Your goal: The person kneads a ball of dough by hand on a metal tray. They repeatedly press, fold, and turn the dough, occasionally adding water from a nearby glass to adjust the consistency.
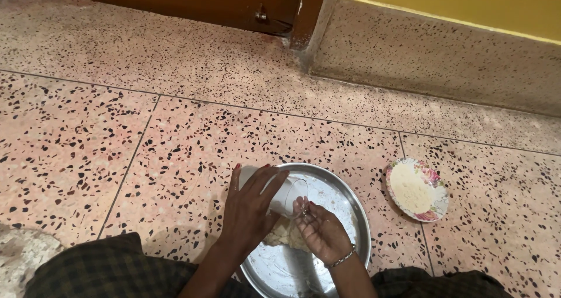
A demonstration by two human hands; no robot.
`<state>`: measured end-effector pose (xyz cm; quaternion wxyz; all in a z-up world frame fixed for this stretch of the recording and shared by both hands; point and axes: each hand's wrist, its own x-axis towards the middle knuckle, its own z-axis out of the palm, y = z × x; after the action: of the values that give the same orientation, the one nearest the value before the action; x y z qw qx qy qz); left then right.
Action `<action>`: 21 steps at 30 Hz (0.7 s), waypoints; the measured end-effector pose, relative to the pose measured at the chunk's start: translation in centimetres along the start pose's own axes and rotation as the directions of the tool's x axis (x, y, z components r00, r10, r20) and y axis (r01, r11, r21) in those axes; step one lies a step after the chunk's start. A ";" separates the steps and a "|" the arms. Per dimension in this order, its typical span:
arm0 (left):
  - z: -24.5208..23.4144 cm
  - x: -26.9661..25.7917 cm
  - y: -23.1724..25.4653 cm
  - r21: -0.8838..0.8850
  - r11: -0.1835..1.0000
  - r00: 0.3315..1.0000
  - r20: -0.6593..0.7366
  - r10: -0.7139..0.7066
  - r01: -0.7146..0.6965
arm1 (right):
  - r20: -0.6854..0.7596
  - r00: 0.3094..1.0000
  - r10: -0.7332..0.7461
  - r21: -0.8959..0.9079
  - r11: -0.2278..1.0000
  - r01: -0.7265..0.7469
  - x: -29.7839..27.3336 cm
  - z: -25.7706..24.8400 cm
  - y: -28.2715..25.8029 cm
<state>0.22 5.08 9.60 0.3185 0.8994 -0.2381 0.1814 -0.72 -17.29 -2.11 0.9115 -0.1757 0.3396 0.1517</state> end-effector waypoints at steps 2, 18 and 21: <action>0.0 0.0 0.1 -0.026 0.999 1.000 0.010 -0.028 0.029 | 0.014 1.000 0.004 -0.098 0.995 -0.002 -0.6 0.4 0.1; 0.0 -0.1 0.1 -0.052 0.997 0.998 -0.019 -0.060 0.059 | 0.221 0.900 -0.375 -0.930 0.198 0.310 -5.2 3.3 1.0; 0.1 -0.2 0.1 -0.041 0.999 1.000 -0.031 -0.004 0.003 | 0.255 0.882 -0.395 -0.875 0.293 0.385 -2.7 1.5 0.9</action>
<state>0.00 5.00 9.49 0.3407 0.8903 -0.2350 0.1898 -2.22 -16.25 0.57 0.6728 -0.7190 0.1527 0.0843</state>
